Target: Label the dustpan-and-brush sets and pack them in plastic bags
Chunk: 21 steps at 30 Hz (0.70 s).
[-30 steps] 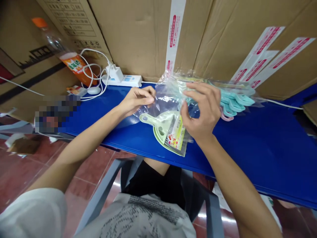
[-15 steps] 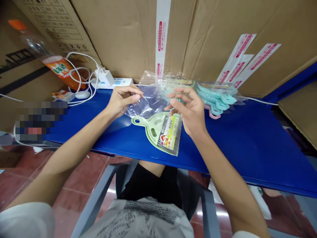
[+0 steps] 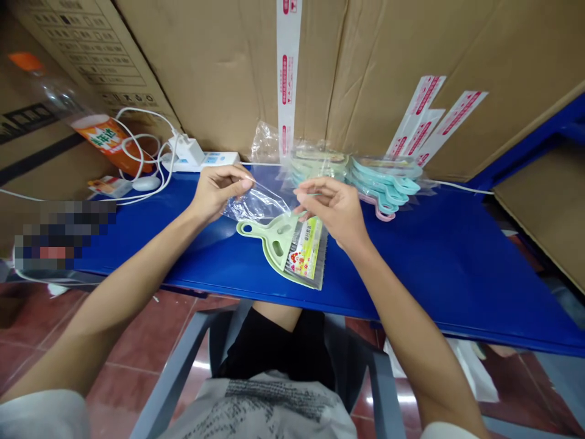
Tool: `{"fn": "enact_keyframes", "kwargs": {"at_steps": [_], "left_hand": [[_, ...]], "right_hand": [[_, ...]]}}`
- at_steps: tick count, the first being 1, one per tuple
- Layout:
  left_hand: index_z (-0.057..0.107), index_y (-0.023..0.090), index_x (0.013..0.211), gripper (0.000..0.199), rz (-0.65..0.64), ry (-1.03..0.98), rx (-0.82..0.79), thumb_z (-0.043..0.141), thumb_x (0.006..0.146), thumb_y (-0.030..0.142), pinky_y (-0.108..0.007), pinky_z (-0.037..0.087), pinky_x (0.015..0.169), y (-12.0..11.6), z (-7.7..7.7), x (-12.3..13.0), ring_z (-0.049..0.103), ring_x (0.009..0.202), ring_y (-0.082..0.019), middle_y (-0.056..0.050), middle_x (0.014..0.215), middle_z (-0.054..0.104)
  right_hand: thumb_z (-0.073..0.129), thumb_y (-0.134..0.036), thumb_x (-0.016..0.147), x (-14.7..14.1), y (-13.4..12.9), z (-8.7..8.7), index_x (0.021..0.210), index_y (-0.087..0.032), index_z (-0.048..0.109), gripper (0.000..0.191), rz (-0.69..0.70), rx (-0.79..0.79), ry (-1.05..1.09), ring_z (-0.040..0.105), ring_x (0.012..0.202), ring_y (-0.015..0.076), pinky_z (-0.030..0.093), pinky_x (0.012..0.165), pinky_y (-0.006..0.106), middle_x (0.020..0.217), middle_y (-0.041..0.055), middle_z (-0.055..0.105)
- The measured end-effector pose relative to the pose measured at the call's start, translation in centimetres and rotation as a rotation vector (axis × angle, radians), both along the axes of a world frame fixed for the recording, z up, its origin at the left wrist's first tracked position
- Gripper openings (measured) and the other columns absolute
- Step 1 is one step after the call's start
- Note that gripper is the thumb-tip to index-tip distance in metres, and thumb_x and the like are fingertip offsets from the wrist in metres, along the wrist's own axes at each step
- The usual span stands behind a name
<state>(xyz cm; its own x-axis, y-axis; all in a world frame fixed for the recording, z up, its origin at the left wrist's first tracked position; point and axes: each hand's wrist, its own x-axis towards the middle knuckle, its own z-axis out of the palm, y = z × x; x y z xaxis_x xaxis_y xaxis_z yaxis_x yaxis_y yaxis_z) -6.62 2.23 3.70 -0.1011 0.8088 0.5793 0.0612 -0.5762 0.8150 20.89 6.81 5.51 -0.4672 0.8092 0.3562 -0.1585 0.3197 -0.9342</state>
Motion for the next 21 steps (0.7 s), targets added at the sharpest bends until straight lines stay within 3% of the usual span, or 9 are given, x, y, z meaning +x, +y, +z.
{"fn": "enact_keyframes", "kwargs": {"at_steps": [6,9,12,15,21], "left_hand": [[0.089,0.027,0.082,0.022,0.101,-0.044,0.026,0.102,0.074,0.043,-0.021,0.039,0.044,0.45,-0.32,-0.32,0.051,0.049,-0.007,-0.001,0.069,0.070],[0.089,0.028,0.083,0.023,0.111,-0.049,0.032,0.101,0.075,0.045,-0.021,0.038,0.044,0.58,-0.45,-0.18,0.050,0.048,-0.007,0.000,0.065,0.067],[0.089,0.028,0.084,0.024,0.120,-0.060,0.041,0.101,0.075,0.047,-0.021,0.039,0.044,0.65,-0.52,-0.09,0.051,0.049,-0.007,0.000,0.067,0.068],[0.089,0.028,0.084,0.023,0.113,-0.056,0.062,0.101,0.076,0.046,-0.021,0.039,0.044,0.70,-0.52,-0.23,0.052,0.050,-0.007,-0.001,0.072,0.070],[0.089,0.029,0.086,0.020,0.079,-0.053,0.053,0.100,0.078,0.044,-0.022,0.041,0.045,0.62,-0.54,-0.46,0.054,0.050,-0.008,0.000,0.071,0.069]], "right_hand": [[0.098,-0.037,0.079,0.32,0.05,0.30,0.110,-0.025,0.082,0.037,-0.003,-0.011,0.102,0.084,0.090,0.0244,0.074,0.081,0.041,0.115,0.0065,0.084],[0.097,-0.040,0.081,0.34,-0.06,0.40,0.117,-0.028,0.082,0.040,0.048,-0.021,0.105,0.084,0.089,0.0231,0.074,0.082,0.041,0.118,0.0048,0.084],[0.098,-0.043,0.079,0.20,-0.13,0.17,0.110,-0.024,0.084,0.039,0.115,-0.027,0.013,0.083,0.079,0.0226,0.074,0.077,0.040,0.102,0.0050,0.085],[0.100,-0.043,0.076,-0.02,-0.15,-0.06,0.096,-0.021,0.084,0.033,0.037,0.002,-0.005,0.081,0.073,0.0222,0.073,0.073,0.038,0.085,0.0045,0.082],[0.094,-0.040,0.082,-0.25,-0.24,0.14,0.094,-0.023,0.079,0.025,-0.120,0.044,0.080,0.079,0.072,0.0195,0.071,0.066,0.035,0.093,0.0037,0.083]]}}
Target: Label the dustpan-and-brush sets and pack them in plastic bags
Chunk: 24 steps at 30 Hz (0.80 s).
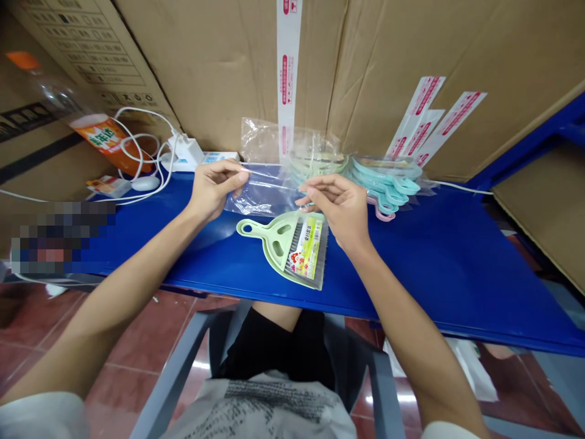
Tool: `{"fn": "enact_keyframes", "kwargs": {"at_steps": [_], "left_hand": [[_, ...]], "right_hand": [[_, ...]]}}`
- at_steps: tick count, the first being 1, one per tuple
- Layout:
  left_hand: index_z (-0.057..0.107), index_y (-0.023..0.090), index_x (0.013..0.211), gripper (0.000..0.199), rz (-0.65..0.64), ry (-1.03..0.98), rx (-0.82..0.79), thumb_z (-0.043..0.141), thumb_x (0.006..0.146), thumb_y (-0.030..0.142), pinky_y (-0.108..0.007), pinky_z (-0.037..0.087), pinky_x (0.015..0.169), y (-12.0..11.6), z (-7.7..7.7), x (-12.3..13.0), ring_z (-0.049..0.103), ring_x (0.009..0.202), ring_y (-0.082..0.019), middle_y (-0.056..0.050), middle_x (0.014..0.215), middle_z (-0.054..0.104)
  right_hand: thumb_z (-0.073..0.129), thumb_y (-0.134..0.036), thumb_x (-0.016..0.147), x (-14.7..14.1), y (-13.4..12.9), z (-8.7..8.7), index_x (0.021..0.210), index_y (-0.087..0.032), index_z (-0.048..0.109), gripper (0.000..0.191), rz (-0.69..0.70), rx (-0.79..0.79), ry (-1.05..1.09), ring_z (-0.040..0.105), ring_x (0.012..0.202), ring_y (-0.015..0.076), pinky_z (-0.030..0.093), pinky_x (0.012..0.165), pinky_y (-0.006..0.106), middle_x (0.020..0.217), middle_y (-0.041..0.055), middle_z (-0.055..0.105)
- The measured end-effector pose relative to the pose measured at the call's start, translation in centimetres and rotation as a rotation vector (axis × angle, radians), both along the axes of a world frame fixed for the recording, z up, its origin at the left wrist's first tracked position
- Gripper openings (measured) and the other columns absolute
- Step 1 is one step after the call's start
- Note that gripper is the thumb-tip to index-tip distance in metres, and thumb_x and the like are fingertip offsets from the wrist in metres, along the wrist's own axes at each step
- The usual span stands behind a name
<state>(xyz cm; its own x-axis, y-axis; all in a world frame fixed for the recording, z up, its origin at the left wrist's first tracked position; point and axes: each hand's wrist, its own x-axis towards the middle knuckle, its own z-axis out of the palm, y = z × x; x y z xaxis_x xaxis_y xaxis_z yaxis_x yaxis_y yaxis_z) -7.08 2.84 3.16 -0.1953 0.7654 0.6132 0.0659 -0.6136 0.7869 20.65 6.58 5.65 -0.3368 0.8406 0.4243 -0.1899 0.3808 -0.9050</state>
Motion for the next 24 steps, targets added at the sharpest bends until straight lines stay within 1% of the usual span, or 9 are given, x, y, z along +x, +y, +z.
{"fn": "enact_keyframes", "kwargs": {"at_steps": [3,5,8,12,14,16,18,20,24], "left_hand": [[0.089,0.028,0.085,0.024,-0.037,0.014,-0.055,0.101,0.075,0.046,-0.023,0.044,0.045,-0.22,0.09,0.12,0.055,0.050,-0.009,-0.001,0.067,0.070],[0.089,0.027,0.083,0.026,-0.050,0.038,-0.077,0.102,0.073,0.048,-0.023,0.044,0.045,-0.34,0.18,0.17,0.056,0.050,-0.010,-0.001,0.068,0.071],[0.089,0.027,0.083,0.026,-0.053,0.073,-0.082,0.101,0.074,0.048,-0.023,0.043,0.044,-0.41,0.24,0.13,0.055,0.051,-0.010,-0.003,0.069,0.072],[0.089,0.027,0.084,0.024,-0.063,0.083,-0.086,0.100,0.076,0.046,-0.022,0.046,0.047,-0.50,0.33,0.17,0.058,0.054,-0.010,-0.003,0.072,0.073],[0.089,0.026,0.083,0.023,-0.102,0.100,-0.100,0.100,0.076,0.046,-0.023,0.047,0.048,-0.62,0.46,0.31,0.059,0.055,-0.010,-0.004,0.072,0.073],[0.089,0.025,0.084,0.023,-0.144,0.128,-0.111,0.099,0.077,0.045,-0.023,0.048,0.049,-0.76,0.62,0.46,0.059,0.055,-0.010,-0.004,0.072,0.073],[0.090,0.025,0.084,0.022,-0.161,0.146,-0.110,0.099,0.078,0.044,-0.023,0.048,0.050,-0.85,0.74,0.53,0.058,0.055,-0.010,-0.004,0.072,0.073],[0.090,0.025,0.084,0.023,-0.150,0.145,-0.108,0.099,0.077,0.044,-0.023,0.048,0.050,-0.87,0.80,0.48,0.058,0.055,-0.010,-0.004,0.072,0.073],[0.090,0.026,0.084,0.023,-0.099,0.116,-0.104,0.100,0.075,0.045,-0.023,0.048,0.049,-0.70,0.71,0.18,0.060,0.055,-0.011,-0.004,0.072,0.073]], "right_hand": [[0.093,-0.037,0.082,-0.02,0.32,-0.23,0.094,-0.026,0.077,0.022,-0.044,0.022,0.022,0.078,0.073,0.0195,0.069,0.063,0.034,0.091,0.0017,0.081],[0.093,-0.035,0.081,0.00,0.68,-0.51,0.091,-0.026,0.077,0.021,-0.089,0.056,0.027,0.077,0.074,0.0199,0.067,0.061,0.034,0.086,0.0009,0.079],[0.093,-0.035,0.079,0.07,1.03,-0.70,0.087,-0.026,0.076,0.020,-0.130,0.086,0.021,0.073,0.069,0.0189,0.065,0.060,0.034,0.078,-0.0001,0.075],[0.090,-0.039,0.083,0.08,0.75,-0.42,0.094,-0.028,0.074,0.022,-0.104,0.062,-0.010,0.071,0.066,0.0173,0.065,0.061,0.033,0.077,-0.0020,0.071],[0.090,-0.040,0.084,0.05,0.57,-0.33,0.100,-0.030,0.074,0.025,-0.071,0.047,-0.030,0.071,0.065,0.0173,0.064,0.059,0.033,0.078,-0.0028,0.070],[0.090,-0.038,0.084,0.03,0.53,-0.40,0.101,-0.030,0.075,0.024,-0.059,0.055,-0.029,0.071,0.063,0.0170,0.062,0.056,0.032,0.077,-0.0034,0.069],[0.089,-0.034,0.086,0.05,0.64,-0.57,0.100,-0.029,0.077,0.019,-0.077,0.083,-0.013,0.072,0.062,0.0163,0.062,0.055,0.031,0.078,-0.0030,0.071],[0.085,-0.032,0.089,0.11,0.79,-0.76,0.098,-0.027,0.079,0.012,-0.094,0.108,-0.001,0.073,0.062,0.0162,0.064,0.057,0.032,0.081,-0.0012,0.075],[0.083,-0.032,0.093,0.22,0.79,-0.86,0.098,-0.026,0.084,0.007,-0.085,0.120,0.039,0.078,0.068,0.0183,0.070,0.066,0.036,0.091,0.0020,0.082]]}}
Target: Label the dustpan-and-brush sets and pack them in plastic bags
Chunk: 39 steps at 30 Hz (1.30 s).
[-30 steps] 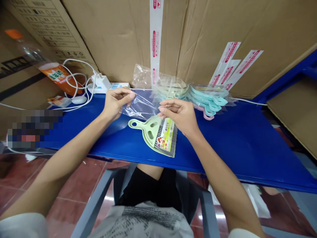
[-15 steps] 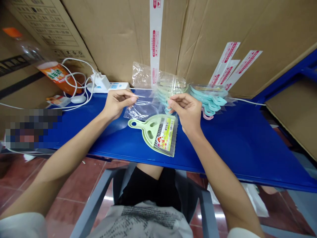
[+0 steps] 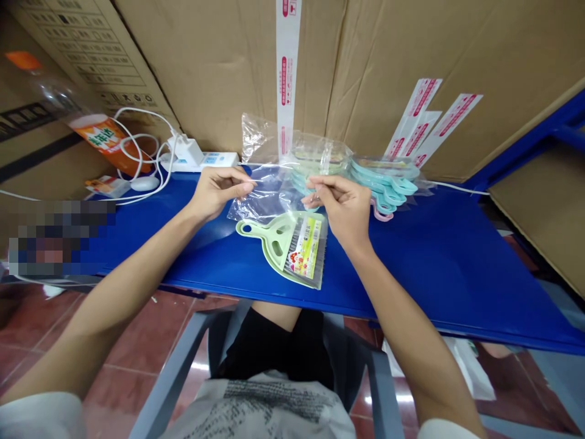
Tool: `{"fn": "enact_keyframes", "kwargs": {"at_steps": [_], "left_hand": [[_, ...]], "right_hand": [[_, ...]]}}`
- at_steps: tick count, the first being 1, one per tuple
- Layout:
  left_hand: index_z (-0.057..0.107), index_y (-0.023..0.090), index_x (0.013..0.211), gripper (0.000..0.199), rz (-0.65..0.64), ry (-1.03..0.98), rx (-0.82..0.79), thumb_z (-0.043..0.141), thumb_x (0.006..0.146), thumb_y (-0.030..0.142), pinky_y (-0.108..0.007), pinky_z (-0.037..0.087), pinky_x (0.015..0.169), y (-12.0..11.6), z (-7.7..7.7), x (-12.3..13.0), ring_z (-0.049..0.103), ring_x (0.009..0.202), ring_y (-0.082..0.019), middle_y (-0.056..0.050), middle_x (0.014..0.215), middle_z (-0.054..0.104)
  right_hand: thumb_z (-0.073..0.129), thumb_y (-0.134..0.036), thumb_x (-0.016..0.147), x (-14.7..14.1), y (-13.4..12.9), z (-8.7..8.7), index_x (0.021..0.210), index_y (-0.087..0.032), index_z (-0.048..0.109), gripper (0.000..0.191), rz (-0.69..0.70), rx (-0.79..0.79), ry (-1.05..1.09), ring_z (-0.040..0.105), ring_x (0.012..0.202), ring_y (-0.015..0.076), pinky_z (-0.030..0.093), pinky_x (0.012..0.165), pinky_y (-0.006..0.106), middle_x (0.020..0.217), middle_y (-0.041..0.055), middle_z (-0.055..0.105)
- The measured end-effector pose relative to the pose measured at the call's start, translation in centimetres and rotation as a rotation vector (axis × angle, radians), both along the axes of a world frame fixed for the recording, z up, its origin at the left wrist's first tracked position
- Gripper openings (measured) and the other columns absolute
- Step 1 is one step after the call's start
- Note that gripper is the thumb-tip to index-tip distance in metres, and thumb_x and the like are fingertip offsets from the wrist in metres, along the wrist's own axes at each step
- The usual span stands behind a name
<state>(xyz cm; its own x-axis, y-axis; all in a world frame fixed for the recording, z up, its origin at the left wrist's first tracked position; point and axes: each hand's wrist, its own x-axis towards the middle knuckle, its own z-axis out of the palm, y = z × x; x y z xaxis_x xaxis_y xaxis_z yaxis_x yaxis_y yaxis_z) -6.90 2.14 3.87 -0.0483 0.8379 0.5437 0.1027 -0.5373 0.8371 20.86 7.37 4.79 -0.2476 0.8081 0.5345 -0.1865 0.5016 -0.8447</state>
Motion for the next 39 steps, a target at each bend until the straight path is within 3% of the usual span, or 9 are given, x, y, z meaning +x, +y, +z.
{"fn": "enact_keyframes", "kwargs": {"at_steps": [8,13,16,20,22,27,32,37,39], "left_hand": [[0.089,0.027,0.083,0.023,0.068,-0.043,0.034,0.101,0.074,0.045,-0.022,0.047,0.048,0.4,-0.4,-0.3,0.058,0.054,-0.010,-0.004,0.075,0.076],[0.090,0.028,0.084,0.021,0.107,-0.073,0.058,0.100,0.075,0.044,-0.023,0.045,0.047,0.6,-0.5,-0.6,0.055,0.052,-0.010,-0.002,0.065,0.070],[0.090,0.027,0.084,0.021,0.122,-0.086,0.055,0.101,0.075,0.043,-0.022,0.045,0.047,0.6,-0.5,-0.6,0.055,0.052,-0.009,-0.002,0.066,0.071],[0.090,0.027,0.084,0.023,0.134,-0.084,0.049,0.101,0.075,0.045,-0.023,0.044,0.047,0.7,-0.6,-0.5,0.054,0.051,-0.010,-0.001,0.064,0.069],[0.090,0.027,0.084,0.023,0.131,-0.088,0.056,0.101,0.075,0.046,-0.024,0.043,0.046,0.7,-0.6,-0.5,0.054,0.050,-0.010,-0.001,0.064,0.069],[0.089,0.027,0.083,0.025,0.145,-0.106,0.058,0.102,0.073,0.046,-0.023,0.043,0.047,0.8,-0.6,-0.5,0.054,0.051,-0.010,-0.001,0.063,0.067],[0.089,0.026,0.082,0.025,0.143,-0.124,0.054,0.102,0.072,0.045,-0.023,0.042,0.045,0.9,-0.6,-0.7,0.054,0.051,-0.009,-0.001,0.065,0.069],[0.089,0.027,0.083,0.023,0.120,-0.113,0.042,0.101,0.073,0.043,-0.023,0.044,0.046,0.8,-0.7,-0.6,0.055,0.051,-0.009,-0.001,0.065,0.069],[0.089,0.027,0.083,0.022,0.125,-0.105,0.041,0.101,0.074,0.042,-0.023,0.044,0.046,0.8,-0.7,-0.5,0.055,0.051,-0.010,-0.001,0.064,0.069]], "right_hand": [[0.090,-0.028,0.082,0.2,-0.7,0.9,0.115,-0.030,0.083,0.034,0.106,-0.093,-0.068,0.082,0.088,0.0226,0.074,0.075,0.040,0.127,0.0023,0.080],[0.091,-0.030,0.083,0.4,-0.6,0.8,0.106,-0.027,0.087,0.024,0.178,-0.094,-0.074,0.084,0.100,0.0265,0.074,0.090,0.045,0.111,0.0028,0.085],[0.092,-0.031,0.084,0.3,-0.7,0.6,0.105,-0.026,0.089,0.022,0.237,-0.153,-0.096,0.084,0.095,0.0262,0.075,0.088,0.046,0.103,0.0041,0.085],[0.094,-0.031,0.080,0.1,-0.7,0.6,0.090,-0.027,0.089,0.011,0.190,-0.115,-0.057,0.084,0.102,0.0280,0.073,0.095,0.048,0.102,0.0040,0.086],[0.096,-0.032,0.078,0.0,-0.7,0.5,0.087,-0.028,0.088,0.012,0.182,-0.100,-0.045,0.083,0.106,0.0283,0.072,0.098,0.048,0.106,0.0039,0.086],[0.100,-0.037,0.074,-0.1,-0.8,0.4,0.099,-0.026,0.088,0.030,0.249,-0.207,-0.075,0.085,0.098,0.0284,0.075,0.085,0.045,0.126,0.0067,0.083],[0.100,-0.032,0.073,0.0,-0.9,0.4,0.097,-0.025,0.088,0.027,0.232,-0.184,-0.046,0.085,0.101,0.0285,0.074,0.091,0.044,0.121,0.0065,0.084],[0.099,-0.035,0.074,0.1,-0.6,0.0,0.096,-0.023,0.086,0.028,0.186,-0.212,-0.119,0.084,0.084,0.0253,0.073,0.084,0.042,0.085,0.0042,0.084],[0.099,-0.032,0.073,0.0,-0.5,-0.2,0.092,-0.023,0.085,0.025,0.173,-0.202,-0.136,0.084,0.082,0.0240,0.072,0.081,0.038,0.086,0.0046,0.084]]}}
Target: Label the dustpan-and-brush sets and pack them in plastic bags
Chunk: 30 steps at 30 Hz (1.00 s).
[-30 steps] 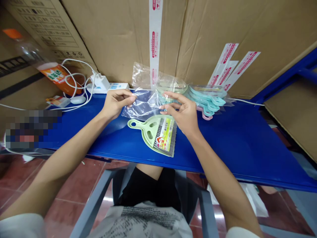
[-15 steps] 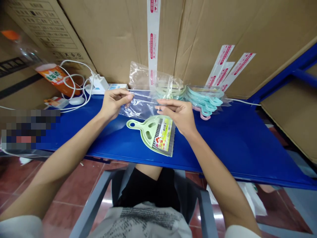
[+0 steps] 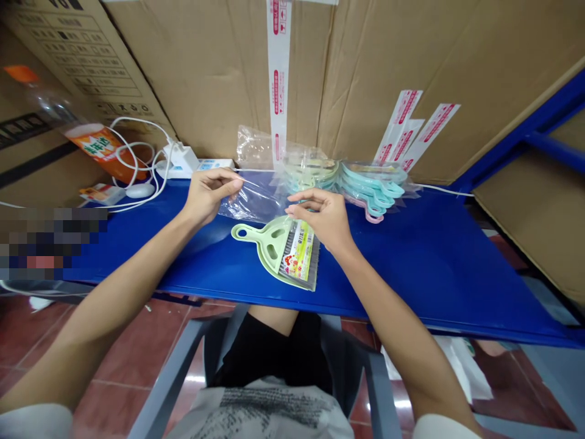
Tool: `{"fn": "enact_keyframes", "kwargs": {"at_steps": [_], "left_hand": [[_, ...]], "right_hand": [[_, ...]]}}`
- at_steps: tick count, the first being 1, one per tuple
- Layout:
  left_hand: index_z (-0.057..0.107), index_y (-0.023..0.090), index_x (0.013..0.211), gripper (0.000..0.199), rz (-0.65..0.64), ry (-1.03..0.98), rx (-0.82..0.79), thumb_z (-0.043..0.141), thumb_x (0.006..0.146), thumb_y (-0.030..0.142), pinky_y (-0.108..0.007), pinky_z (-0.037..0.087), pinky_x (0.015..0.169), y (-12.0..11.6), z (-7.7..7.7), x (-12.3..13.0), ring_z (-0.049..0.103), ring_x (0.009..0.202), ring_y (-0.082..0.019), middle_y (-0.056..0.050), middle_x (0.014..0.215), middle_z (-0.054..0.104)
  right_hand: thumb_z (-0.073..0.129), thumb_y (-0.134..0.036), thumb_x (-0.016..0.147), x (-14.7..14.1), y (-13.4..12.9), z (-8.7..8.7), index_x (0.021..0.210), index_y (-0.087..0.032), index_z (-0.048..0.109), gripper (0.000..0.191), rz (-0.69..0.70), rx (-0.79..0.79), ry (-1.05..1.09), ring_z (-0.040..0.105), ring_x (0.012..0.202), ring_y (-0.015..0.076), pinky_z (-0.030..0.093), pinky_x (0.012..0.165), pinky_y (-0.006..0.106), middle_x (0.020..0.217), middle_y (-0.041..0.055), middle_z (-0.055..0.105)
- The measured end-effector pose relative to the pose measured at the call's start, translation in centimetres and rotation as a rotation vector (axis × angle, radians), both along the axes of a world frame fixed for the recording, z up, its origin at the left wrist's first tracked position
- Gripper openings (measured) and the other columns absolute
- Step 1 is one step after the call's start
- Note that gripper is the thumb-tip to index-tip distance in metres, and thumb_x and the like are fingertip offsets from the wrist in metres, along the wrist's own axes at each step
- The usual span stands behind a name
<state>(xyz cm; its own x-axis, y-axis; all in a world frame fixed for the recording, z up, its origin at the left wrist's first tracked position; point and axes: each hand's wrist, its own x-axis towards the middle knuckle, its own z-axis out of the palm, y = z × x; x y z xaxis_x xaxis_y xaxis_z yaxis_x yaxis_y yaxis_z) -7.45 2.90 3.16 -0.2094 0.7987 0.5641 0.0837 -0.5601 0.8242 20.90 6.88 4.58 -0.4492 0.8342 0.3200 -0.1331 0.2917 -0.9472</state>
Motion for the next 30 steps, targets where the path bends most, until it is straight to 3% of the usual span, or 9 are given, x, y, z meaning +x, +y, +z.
{"fn": "enact_keyframes", "kwargs": {"at_steps": [6,10,13,16,18,22,26,30], "left_hand": [[0.088,0.024,0.082,0.025,0.001,-0.026,0.000,0.102,0.073,0.042,-0.022,0.043,0.046,0.2,-0.1,-0.1,0.055,0.051,-0.009,-0.002,0.067,0.071],[0.083,0.019,0.081,0.033,-0.006,-0.146,-0.003,0.103,0.068,0.041,-0.020,0.044,0.047,0.1,0.7,-0.9,0.056,0.051,-0.008,0.000,0.067,0.069],[0.077,0.018,0.080,0.035,-0.075,-0.237,-0.075,0.102,0.068,0.039,-0.020,0.046,0.047,0.0,1.5,-2.1,0.059,0.053,-0.009,0.000,0.071,0.070],[0.075,0.018,0.077,0.032,-0.169,-0.284,-0.148,0.100,0.068,0.036,-0.020,0.048,0.049,-0.1,1.9,-3.5,0.062,0.056,-0.010,-0.002,0.076,0.074],[0.075,0.017,0.074,0.031,-0.231,-0.299,-0.174,0.100,0.068,0.034,-0.021,0.049,0.050,0.0,1.8,-4.6,0.063,0.059,-0.011,-0.004,0.082,0.077],[0.078,0.015,0.074,0.027,-0.320,-0.278,-0.245,0.099,0.068,0.032,-0.022,0.051,0.052,0.4,0.9,-6.9,0.064,0.060,-0.012,-0.008,0.089,0.080],[0.080,0.014,0.076,0.028,-0.383,-0.235,-0.381,0.099,0.067,0.032,-0.024,0.055,0.056,0.7,-0.2,-9.7,0.070,0.064,-0.016,-0.015,0.098,0.084],[0.080,0.014,0.079,0.024,-0.428,-0.227,-0.463,0.097,0.072,0.030,-0.026,0.058,0.062,0.5,-1.0,-11.9,0.075,0.075,-0.019,-0.018,0.112,0.084]], "right_hand": [[0.084,-0.021,0.075,-0.3,-0.1,0.2,0.084,-0.022,0.079,0.010,-0.087,0.075,0.059,0.082,0.089,0.0222,0.070,0.077,0.035,0.098,0.0052,0.085],[0.076,-0.022,0.075,1.0,1.1,0.6,0.086,-0.021,0.074,0.011,-0.166,0.072,0.004,0.080,0.082,0.0208,0.063,0.061,0.028,0.093,0.0055,0.083],[0.070,-0.023,0.077,3.2,3.3,0.4,0.081,-0.019,0.074,0.007,-0.185,0.104,-0.319,0.075,0.068,0.0188,0.052,0.052,0.024,0.084,0.0069,0.082],[0.072,-0.021,0.076,5.0,5.7,-0.3,0.079,-0.019,0.080,0.009,-0.152,0.173,-0.720,0.072,0.064,0.0189,0.053,0.060,0.029,0.078,0.0068,0.082],[0.076,-0.025,0.077,5.3,6.8,-1.1,0.079,-0.019,0.083,0.010,-0.090,0.212,-0.826,0.073,0.070,0.0213,0.053,0.066,0.031,0.079,0.0066,0.083],[0.085,-0.048,0.075,4.5,7.4,-2.6,0.084,-0.019,0.087,0.031,0.104,0.157,-0.713,0.068,0.070,0.0204,0.050,0.067,0.031,0.084,0.0065,0.084],[0.090,-0.055,0.065,3.9,7.0,-3.0,0.077,-0.017,0.084,0.040,0.092,0.120,-0.631,0.059,0.065,0.0162,0.045,0.062,0.028,0.072,0.0049,0.078],[0.087,-0.058,0.068,4.5,6.4,-2.8,0.081,-0.018,0.079,0.043,0.081,0.047,-0.592,0.065,0.069,0.0193,0.049,0.059,0.028,0.077,0.0073,0.078]]}}
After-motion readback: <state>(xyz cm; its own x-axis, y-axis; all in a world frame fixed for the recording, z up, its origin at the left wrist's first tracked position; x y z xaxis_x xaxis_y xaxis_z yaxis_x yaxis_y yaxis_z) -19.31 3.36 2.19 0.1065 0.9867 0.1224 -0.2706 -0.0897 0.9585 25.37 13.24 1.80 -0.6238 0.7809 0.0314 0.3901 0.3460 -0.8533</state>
